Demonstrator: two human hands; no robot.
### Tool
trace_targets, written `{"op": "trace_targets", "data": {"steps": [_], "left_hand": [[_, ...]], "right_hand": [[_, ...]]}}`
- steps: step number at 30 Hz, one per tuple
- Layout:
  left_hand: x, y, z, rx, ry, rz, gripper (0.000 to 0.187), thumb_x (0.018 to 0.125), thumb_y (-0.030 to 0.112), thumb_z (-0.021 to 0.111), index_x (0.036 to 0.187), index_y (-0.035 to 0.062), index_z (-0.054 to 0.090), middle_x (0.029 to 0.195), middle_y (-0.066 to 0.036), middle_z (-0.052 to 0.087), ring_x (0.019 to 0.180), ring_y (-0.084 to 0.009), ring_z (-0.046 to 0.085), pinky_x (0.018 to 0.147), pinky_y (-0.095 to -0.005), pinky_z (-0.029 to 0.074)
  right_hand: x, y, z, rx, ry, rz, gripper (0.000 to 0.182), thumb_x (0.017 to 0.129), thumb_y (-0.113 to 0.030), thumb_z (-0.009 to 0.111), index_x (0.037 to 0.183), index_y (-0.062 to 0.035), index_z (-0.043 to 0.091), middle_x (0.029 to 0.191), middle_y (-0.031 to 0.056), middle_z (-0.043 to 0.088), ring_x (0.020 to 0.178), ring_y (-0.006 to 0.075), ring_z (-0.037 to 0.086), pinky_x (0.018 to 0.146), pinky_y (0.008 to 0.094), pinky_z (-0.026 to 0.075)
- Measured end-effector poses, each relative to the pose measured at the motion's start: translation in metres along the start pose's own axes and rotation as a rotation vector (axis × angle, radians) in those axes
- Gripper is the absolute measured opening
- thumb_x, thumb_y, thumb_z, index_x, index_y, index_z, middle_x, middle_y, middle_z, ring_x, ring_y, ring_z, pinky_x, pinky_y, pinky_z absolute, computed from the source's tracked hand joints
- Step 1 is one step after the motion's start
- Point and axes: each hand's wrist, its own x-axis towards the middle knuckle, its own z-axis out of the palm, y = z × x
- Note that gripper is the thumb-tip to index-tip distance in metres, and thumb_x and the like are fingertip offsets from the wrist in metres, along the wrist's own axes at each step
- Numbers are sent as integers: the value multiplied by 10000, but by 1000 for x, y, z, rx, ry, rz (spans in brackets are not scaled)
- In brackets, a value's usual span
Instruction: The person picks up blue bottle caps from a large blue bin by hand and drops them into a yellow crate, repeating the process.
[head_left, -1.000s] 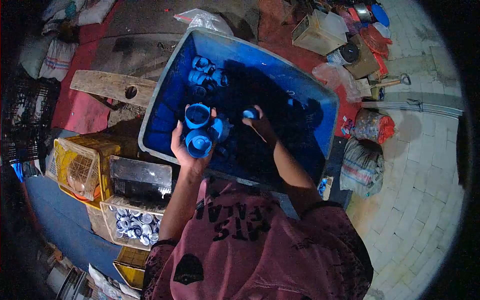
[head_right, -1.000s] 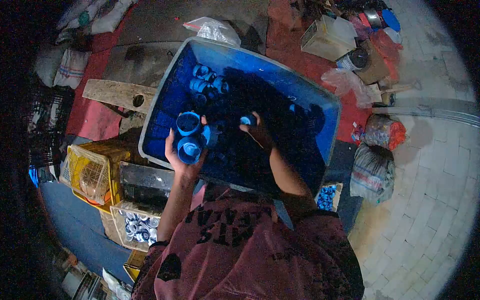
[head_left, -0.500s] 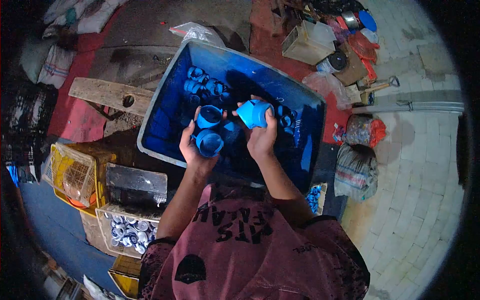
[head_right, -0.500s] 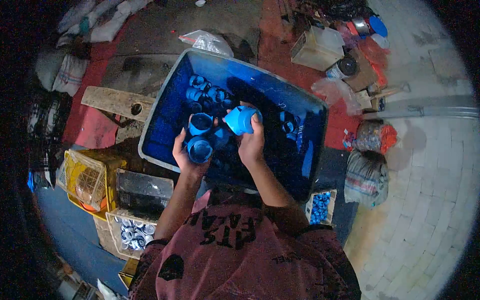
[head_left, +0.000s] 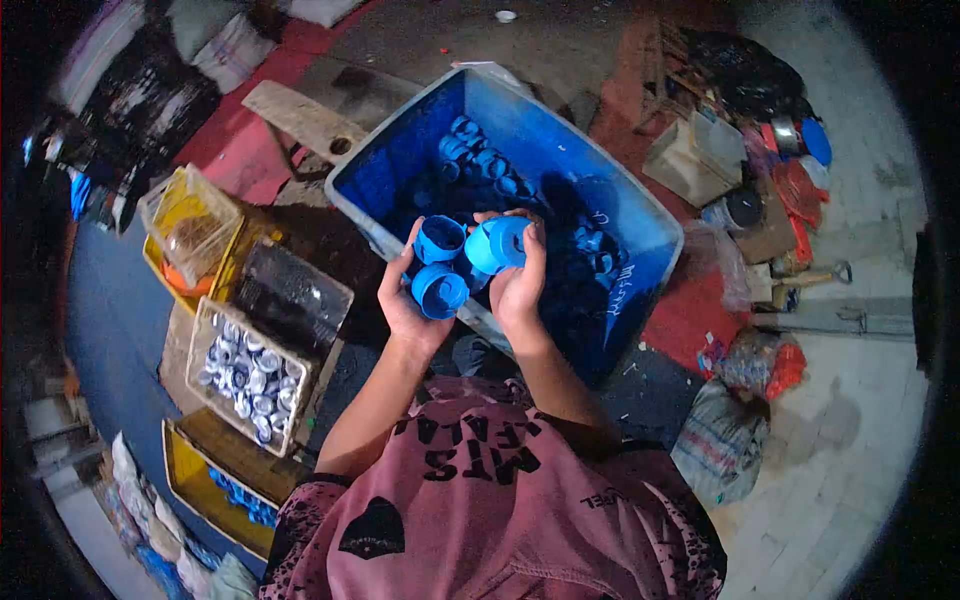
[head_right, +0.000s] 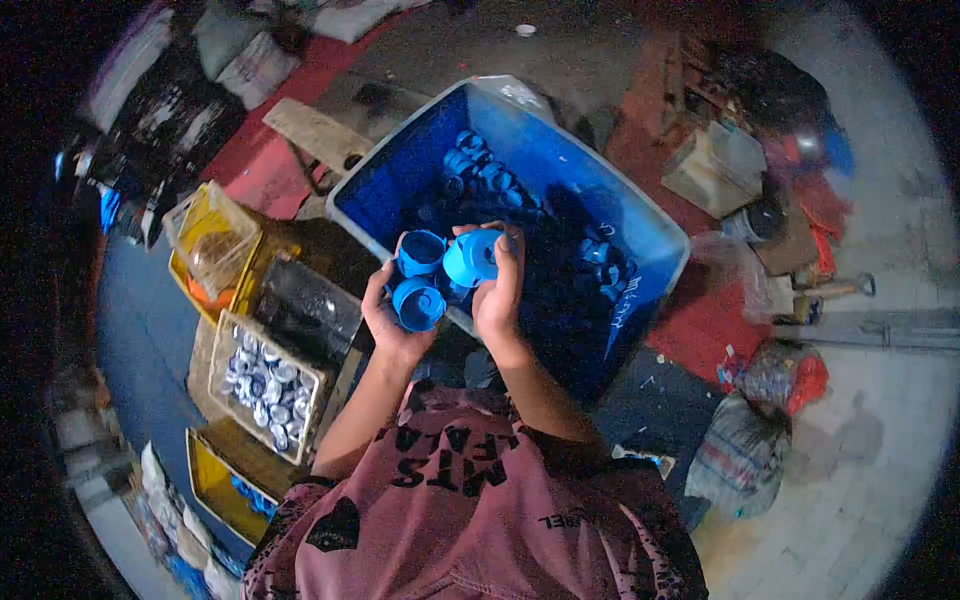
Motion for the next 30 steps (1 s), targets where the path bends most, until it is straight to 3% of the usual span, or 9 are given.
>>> {"op": "trace_targets", "data": {"steps": [3,4,7,9,13,17,24,27,30], "left_hand": [[-38,-8,-19,-11,63,63,461,913,453,609,1235,126,645,1185,-93,695,1056,-265,661,896,-414,548],[-51,-9,-23,-12,83,96,464,910,462,609,1223,120,647,1172,-93,698,1041,-263,665,873,-407,555],[-85,-5,-44,-23,133,186,472,905,468,613,1213,113,648,1165,-94,699,1024,-259,671,834,-386,565],[-106,2,-55,-42,140,241,469,906,467,612,1212,114,648,1171,-93,696,1028,-258,671,834,-381,566],[-145,9,-71,-115,211,385,447,906,447,621,1208,119,647,1171,-89,696,1055,-265,663,890,-402,550],[-188,22,-88,-155,210,498,418,904,434,645,1194,133,647,1185,-97,689,1092,-278,650,974,-439,515],[-273,48,-162,-255,269,715,429,926,454,659,1187,115,635,1162,-100,687,1079,-273,657,972,-432,520],[-329,61,-205,-308,280,801,406,941,430,669,1194,115,624,1150,-94,677,1069,-256,658,968,-413,524],[-389,75,-258,-369,326,886,407,930,402,709,1214,135,593,1124,-59,647,1051,-222,649,959,-397,528]], "right_hand": [[-33,7,3,93,6,161,351,1018,-422,500,1136,-92,502,1099,214,691,1012,300,664,949,428,495],[-41,13,4,9,-18,153,465,986,-532,495,1139,-94,525,1076,211,702,977,312,676,902,417,524],[-65,37,0,30,-114,311,431,987,-502,514,1119,-91,529,1069,210,700,965,311,679,900,418,524],[-84,40,13,-21,-176,308,409,988,-474,526,1108,-83,532,1069,207,697,965,314,682,906,425,524],[-117,51,34,-75,-334,355,377,988,-430,542,1090,-67,532,1092,211,684,984,319,686,925,434,522],[-157,66,55,-49,-457,524,441,985,-436,548,1166,-34,558,1152,194,672,1033,308,676,941,429,518],[-252,120,94,-118,-594,682,504,979,-498,563,1179,-36,592,1130,150,676,1022,256,673,935,391,518],[-317,161,104,-123,-577,781,398,1008,-434,560,1169,-72,602,1096,35,618,1028,153,579,962,318,442],[-393,188,125,-139,-694,816,386,1017,-420,545,1175,-71,597,1083,19,580,1028,140,552,960,320,432]]}}
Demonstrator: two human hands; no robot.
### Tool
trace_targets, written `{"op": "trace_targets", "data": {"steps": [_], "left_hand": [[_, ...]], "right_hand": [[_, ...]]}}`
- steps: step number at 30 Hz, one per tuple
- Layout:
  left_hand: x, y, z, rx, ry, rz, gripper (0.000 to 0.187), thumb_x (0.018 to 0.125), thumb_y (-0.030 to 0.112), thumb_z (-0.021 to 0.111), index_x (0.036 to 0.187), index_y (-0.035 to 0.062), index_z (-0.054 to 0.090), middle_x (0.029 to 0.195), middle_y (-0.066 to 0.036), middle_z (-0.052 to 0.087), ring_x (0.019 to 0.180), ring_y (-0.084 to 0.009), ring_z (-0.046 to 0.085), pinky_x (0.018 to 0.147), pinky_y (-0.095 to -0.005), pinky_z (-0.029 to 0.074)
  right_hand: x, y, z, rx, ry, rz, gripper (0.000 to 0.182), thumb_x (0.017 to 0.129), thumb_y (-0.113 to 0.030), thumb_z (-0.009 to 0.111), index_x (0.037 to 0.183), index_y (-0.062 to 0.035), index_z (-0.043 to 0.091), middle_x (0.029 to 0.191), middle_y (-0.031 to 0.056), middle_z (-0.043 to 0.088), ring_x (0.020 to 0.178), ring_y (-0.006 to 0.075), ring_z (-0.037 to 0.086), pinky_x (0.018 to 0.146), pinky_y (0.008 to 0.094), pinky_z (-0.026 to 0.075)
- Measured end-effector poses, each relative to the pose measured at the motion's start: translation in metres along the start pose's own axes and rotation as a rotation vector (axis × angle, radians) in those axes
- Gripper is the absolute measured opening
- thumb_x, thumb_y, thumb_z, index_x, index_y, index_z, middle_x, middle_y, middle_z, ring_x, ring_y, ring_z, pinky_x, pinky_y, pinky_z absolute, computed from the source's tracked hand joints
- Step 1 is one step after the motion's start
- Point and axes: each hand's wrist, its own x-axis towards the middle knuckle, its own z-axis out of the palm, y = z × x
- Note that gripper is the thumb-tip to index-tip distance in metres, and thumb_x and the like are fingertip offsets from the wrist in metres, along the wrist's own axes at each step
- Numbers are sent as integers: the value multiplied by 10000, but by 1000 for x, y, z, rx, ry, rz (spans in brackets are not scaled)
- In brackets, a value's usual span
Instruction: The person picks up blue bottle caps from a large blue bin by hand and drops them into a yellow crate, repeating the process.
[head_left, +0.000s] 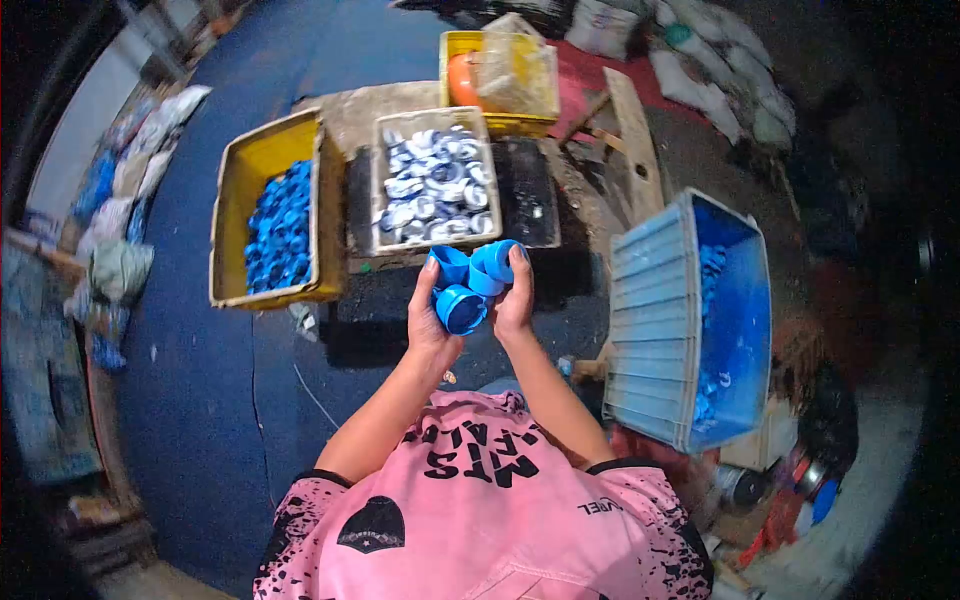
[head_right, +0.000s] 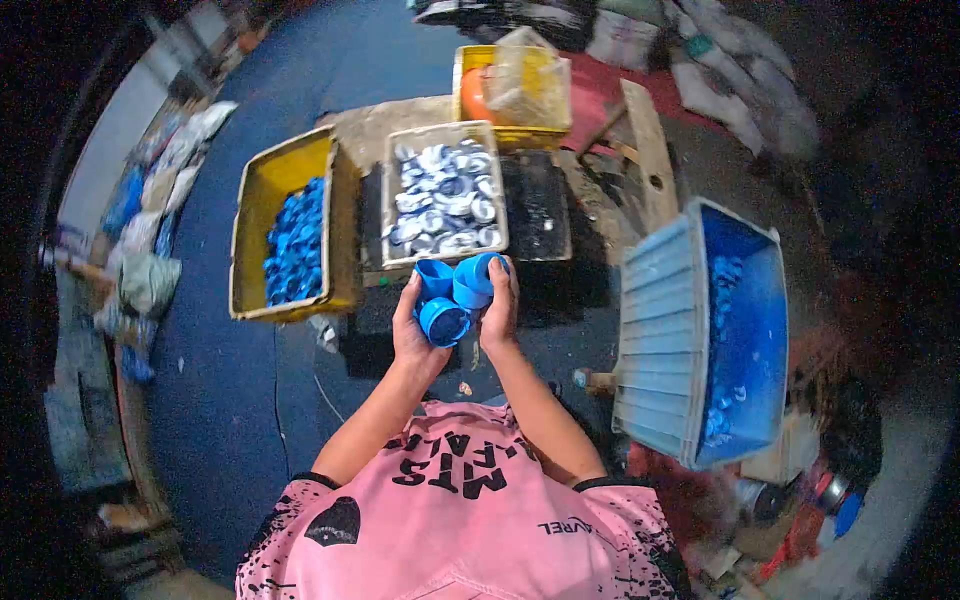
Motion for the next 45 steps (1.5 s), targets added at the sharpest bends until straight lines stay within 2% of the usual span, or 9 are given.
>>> {"op": "trace_targets", "data": {"steps": [8,17,18,25,32,35,39,40,45], "left_hand": [[-30,156,-113,-11,223,185,463,922,461,711,1213,120,598,1160,-80,666,1068,-244,669,978,-417,534],[-11,248,-174,-79,263,312,456,959,427,684,1275,118,567,1177,-53,646,1081,-205,654,965,-384,537],[-4,257,-178,-102,265,316,448,950,398,709,1271,121,565,1154,-36,637,1065,-186,648,943,-368,540],[76,327,-202,-1,310,333,457,933,252,737,1328,102,562,1197,-50,663,1072,-183,659,939,-352,545],[158,400,-204,133,505,230,477,879,177,789,1301,113,577,1150,-51,680,1023,-186,680,885,-362,565],[187,418,-205,70,446,188,633,836,232,837,1362,74,522,1147,-73,673,1007,-187,671,876,-356,558],[209,434,-206,130,542,203,624,832,221,832,1356,75,526,1142,-76,680,999,-189,680,855,-353,568],[215,437,-212,131,541,204,621,831,217,830,1353,75,527,1144,-77,681,999,-190,682,850,-352,570],[225,457,-216,150,610,254,586,836,198,811,1338,88,528,1148,-98,661,981,-200,676,824,-350,568]], "right_hand": [[-46,128,164,-123,-62,144,431,1007,-516,529,1097,-103,611,1017,43,632,946,171,627,885,350,503],[-25,215,247,-546,-151,128,602,1000,-617,489,1109,-43,637,1065,65,655,977,161,625,912,317,489],[-27,212,273,-552,-116,71,592,1037,-573,458,820,-52,637,869,37,646,827,156,577,819,350,465],[55,283,335,-548,-281,341,596,993,-653,496,795,-102,606,786,-33,555,741,90,494,687,278,408],[151,342,383,-616,-440,508,708,966,-721,464,891,-51,682,868,23,648,807,144,556,782,330,451],[170,343,410,-644,-366,489,745,970,-732,434,911,-33,684,888,52,654,831,163,561,812,330,449],[192,366,414,-589,-348,511,788,992,-711,408,1118,14,690,1066,101,685,1009,186,600,936,316,443],[192,364,420,-476,-343,572,742,1002,-655,459,1220,27,654,1156,105,673,1093,182,596,988,311,433],[195,366,428,-428,-449,627,396,953,-407,681,1109,-43,666,1067,44,669,991,119,604,882,282,468]]}}
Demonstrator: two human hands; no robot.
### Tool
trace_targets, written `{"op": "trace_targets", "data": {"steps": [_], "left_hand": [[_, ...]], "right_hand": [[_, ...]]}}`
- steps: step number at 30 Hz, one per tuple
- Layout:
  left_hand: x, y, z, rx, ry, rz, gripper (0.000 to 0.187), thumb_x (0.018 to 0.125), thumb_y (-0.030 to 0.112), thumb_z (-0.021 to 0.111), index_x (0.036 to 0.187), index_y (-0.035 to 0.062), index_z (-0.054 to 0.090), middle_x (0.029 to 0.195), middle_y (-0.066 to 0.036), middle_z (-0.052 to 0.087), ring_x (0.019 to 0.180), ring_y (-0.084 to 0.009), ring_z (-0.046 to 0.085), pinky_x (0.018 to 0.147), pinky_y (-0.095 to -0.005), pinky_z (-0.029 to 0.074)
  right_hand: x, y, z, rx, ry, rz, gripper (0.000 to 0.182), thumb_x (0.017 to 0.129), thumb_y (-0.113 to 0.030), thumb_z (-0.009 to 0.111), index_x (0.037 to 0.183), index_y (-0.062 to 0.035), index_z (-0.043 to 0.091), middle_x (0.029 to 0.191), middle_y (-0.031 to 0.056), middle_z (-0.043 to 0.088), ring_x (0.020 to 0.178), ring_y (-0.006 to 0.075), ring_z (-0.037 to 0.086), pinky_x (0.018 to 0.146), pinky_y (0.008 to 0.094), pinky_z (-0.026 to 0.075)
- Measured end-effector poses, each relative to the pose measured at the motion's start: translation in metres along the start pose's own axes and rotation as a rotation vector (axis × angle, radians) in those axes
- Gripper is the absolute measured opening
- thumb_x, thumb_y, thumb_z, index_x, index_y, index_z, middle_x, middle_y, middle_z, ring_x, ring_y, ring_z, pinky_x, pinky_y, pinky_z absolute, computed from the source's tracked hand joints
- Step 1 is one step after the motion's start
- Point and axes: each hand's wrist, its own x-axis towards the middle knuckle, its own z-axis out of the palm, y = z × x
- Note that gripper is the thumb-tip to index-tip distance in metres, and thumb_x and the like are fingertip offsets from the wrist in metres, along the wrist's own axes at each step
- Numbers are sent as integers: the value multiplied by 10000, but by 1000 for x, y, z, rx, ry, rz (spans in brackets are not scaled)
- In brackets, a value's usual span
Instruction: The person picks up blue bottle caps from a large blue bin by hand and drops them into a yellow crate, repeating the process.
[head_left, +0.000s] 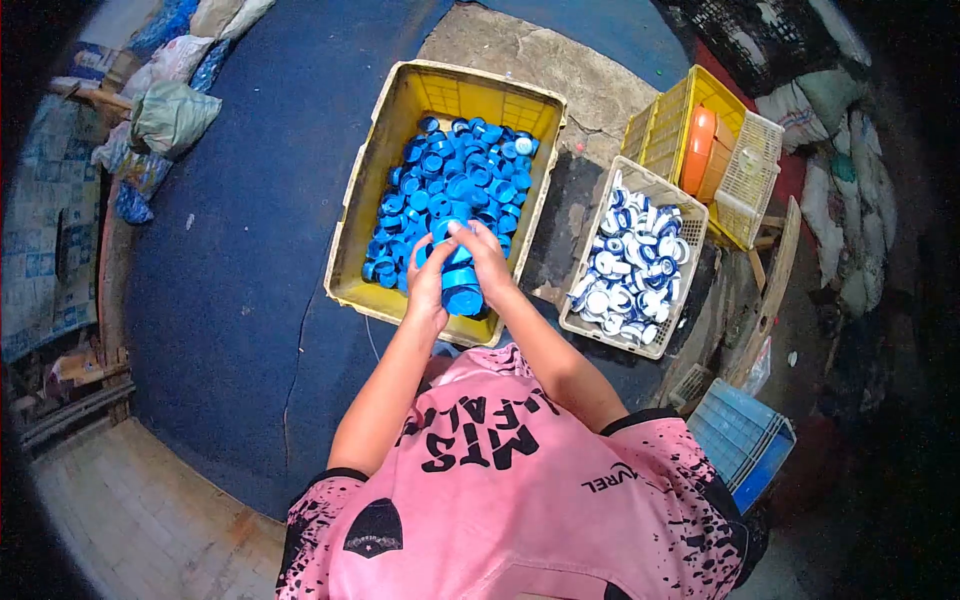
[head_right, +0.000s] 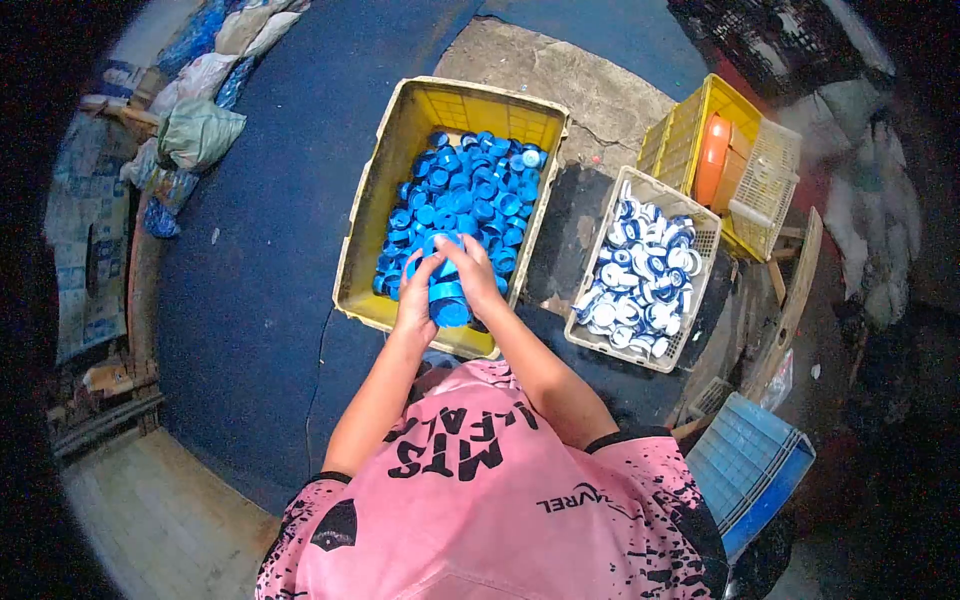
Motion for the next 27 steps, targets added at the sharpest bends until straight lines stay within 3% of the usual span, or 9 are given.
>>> {"op": "trace_targets", "data": {"steps": [2,6,10,11,14,19,22,27], "left_hand": [[7,6,1,28,37,4,579,838,186,805,1338,95,527,1141,-97,654,982,-200,666,829,-351,561],[9,20,2,80,66,-10,557,836,152,801,1328,100,542,1146,-91,649,993,-200,658,850,-358,555],[20,31,-8,67,-22,16,523,855,116,774,1331,112,557,1155,-95,639,1007,-198,649,860,-354,555],[23,32,-12,48,-49,13,519,858,113,770,1332,113,558,1156,-96,637,1008,-197,649,862,-353,555],[26,38,-16,36,-104,8,517,881,139,764,1351,111,550,1175,-98,633,1033,-198,641,892,-354,548],[25,51,-12,79,-129,38,572,897,234,789,1381,71,532,1206,-90,630,1061,-185,618,913,-335,519],[25,55,-10,168,-77,60,556,894,273,800,1343,39,569,1198,-81,636,1054,-172,606,897,-317,501],[32,52,-17,175,-90,70,473,912,309,782,1267,32,636,1164,-53,652,1018,-137,606,880,-301,495]], "right_hand": [[8,0,2,-51,-43,-2,341,931,-360,712,1094,-65,657,1029,37,659,942,129,616,841,293,487],[25,8,8,-61,91,37,283,919,-310,731,1054,-70,668,1010,35,668,919,116,619,822,278,494],[33,3,32,12,191,-96,368,1008,-394,625,1143,-57,684,990,16,688,827,84,603,767,274,496],[32,-3,39,38,213,-60,438,1035,-442,563,1160,-47,703,981,12,697,829,84,608,767,267,493],[36,4,31,-122,199,30,462,1038,-459,547,1119,-41,725,997,18,701,873,96,623,795,262,494],[31,5,39,4,124,-100,276,999,-245,565,1104,-50,731,1012,10,701,865,99,622,785,255,484],[30,6,41,-70,148,-161,276,971,-233,615,1106,-24,734,1033,9,708,934,101,611,844,269,465],[27,8,47,-71,198,-99,235,961,-213,634,1101,-51,732,1019,-5,705,896,80,622,795,256,486]]}}
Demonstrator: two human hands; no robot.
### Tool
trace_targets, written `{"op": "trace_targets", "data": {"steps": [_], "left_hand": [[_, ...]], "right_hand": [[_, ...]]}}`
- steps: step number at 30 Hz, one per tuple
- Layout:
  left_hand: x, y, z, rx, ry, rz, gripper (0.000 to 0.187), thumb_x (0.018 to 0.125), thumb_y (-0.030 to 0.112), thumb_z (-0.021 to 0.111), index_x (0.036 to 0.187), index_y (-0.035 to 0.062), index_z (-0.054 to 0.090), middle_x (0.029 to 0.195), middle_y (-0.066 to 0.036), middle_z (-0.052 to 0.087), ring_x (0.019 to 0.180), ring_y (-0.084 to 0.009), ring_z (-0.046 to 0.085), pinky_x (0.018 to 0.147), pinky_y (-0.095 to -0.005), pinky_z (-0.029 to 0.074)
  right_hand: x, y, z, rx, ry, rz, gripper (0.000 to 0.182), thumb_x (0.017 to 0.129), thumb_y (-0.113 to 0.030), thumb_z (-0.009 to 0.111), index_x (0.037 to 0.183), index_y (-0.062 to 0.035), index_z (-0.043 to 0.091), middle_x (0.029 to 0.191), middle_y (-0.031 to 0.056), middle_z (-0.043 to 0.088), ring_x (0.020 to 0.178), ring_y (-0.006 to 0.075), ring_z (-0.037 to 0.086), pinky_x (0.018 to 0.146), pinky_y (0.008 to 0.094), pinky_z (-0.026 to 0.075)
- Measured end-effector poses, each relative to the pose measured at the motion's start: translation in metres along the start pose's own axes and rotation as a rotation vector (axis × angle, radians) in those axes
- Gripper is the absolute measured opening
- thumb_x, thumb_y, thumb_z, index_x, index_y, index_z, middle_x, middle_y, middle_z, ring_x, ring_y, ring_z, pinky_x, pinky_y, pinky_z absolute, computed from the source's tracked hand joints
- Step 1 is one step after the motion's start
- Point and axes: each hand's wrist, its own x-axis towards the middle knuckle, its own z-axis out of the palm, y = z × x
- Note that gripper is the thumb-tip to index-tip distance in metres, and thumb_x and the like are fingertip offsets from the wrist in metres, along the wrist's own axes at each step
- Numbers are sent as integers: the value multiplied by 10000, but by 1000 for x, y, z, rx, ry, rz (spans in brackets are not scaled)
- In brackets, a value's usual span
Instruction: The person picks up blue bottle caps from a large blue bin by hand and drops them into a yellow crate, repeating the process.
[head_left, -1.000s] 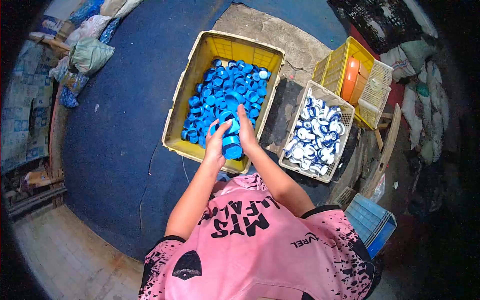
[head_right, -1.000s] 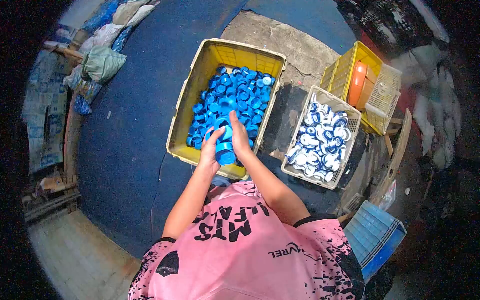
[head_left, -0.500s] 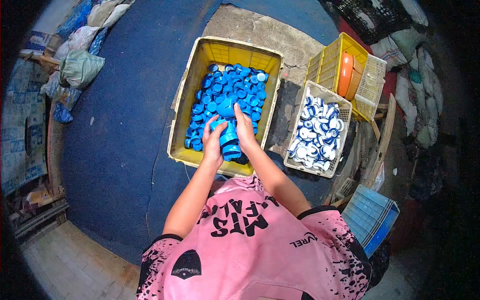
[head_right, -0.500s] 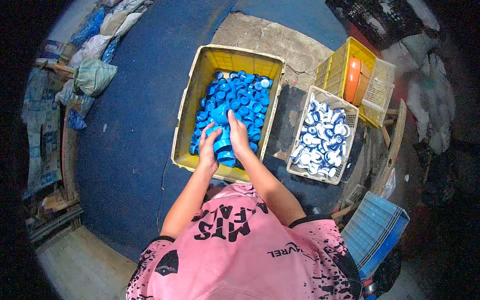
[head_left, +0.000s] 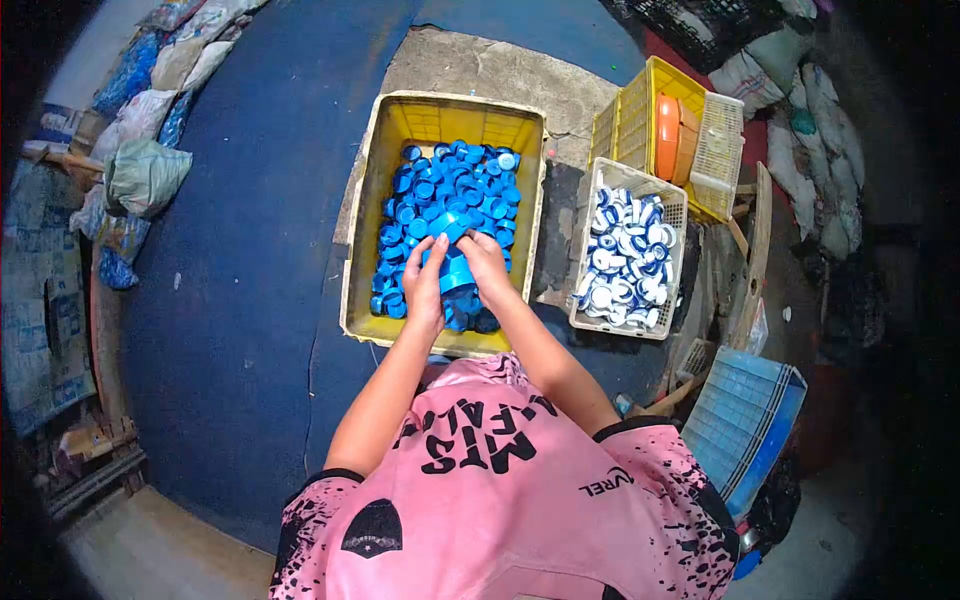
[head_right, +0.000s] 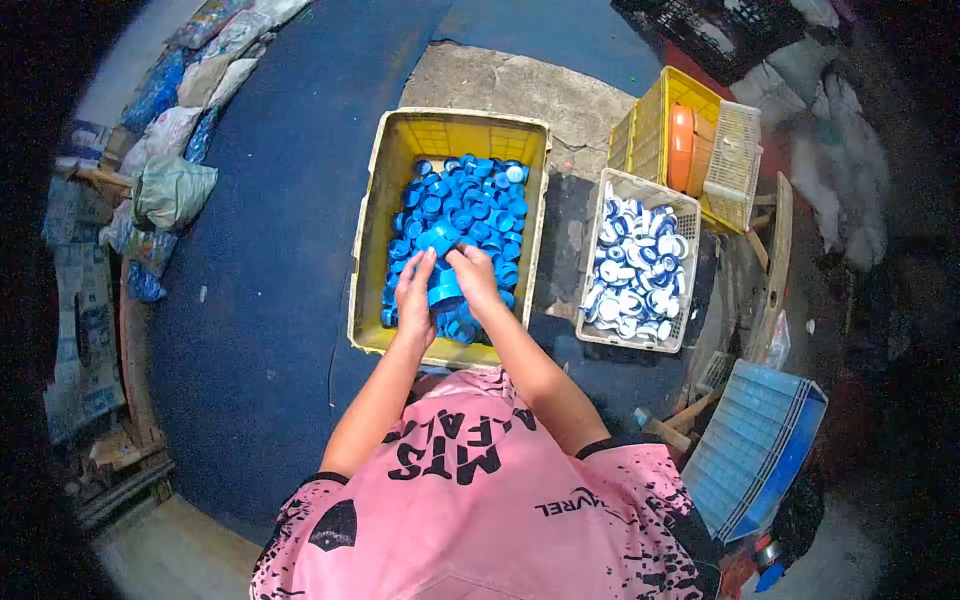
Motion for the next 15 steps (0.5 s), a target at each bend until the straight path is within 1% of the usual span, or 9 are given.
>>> {"op": "trace_targets", "data": {"steps": [1,2,5,6,9,10,13,14,15], "left_hand": [[1,0,-1,-27,-1,-13,463,915,317,777,1258,34,645,1157,-46,655,1009,-130,607,879,-300,496],[8,-7,-8,30,-55,-4,539,933,437,724,1318,79,608,1197,-48,634,1083,-172,620,933,-340,514],[16,-7,-14,-54,-32,-85,554,944,470,697,1328,83,593,1204,-54,638,1091,-183,632,926,-362,531],[16,-6,-16,-32,-50,-99,611,949,535,654,1357,89,564,1206,-60,640,1077,-200,645,918,-394,541],[23,-5,-22,-145,-5,-213,650,946,599,606,1357,99,549,1214,-61,640,1074,-214,652,933,-417,535],[17,0,-20,-127,-7,-222,698,920,667,579,1352,121,524,1273,-76,621,1129,-234,637,960,-454,524],[3,15,-19,-264,-120,-186,596,958,582,595,1347,133,546,1167,-74,642,1078,-210,654,932,-389,544],[3,14,-25,-239,-87,-213,692,935,590,610,1436,139,456,1366,-125,545,1208,-280,592,956,-490,532],[0,16,-25,-246,-54,-223,722,927,592,615,1455,140,422,1416,-138,487,1239,-316,562,959,-535,522]], "right_hand": [[-1,0,0,-28,-2,7,231,967,-216,632,1107,-60,730,1025,-8,705,896,76,628,790,253,493],[1,6,-1,2,-25,24,235,967,-207,617,1111,-59,730,1018,-3,706,894,85,636,772,264,503],[-6,4,5,70,-25,63,253,974,-193,578,1124,-51,724,1017,18,708,880,105,649,771,281,516],[-5,7,8,126,-42,2,259,976,-226,555,1091,-50,705,1012,44,714,867,138,668,793,288,527],[-10,9,7,178,75,9,287,976,-293,553,1107,-58,653,1058,73,706,916,165,669,841,316,539],[1,21,3,246,6,101,380,960,-397,575,1162,-75,590,1169,92,671,1002,191,643,901,359,534],[2,37,-6,165,100,144,548,935,-495,593,1280,-74,528,1327,129,594,1115,231,602,951,417,518],[2,40,-9,170,82,151,762,901,-580,609,1443,-74,431,1508,176,445,1228,319,543,980,497,491],[-6,33,-8,178,107,187,805,899,-590,608,1486,-86,384,1549,182,381,1266,346,506,987,519,478]]}}
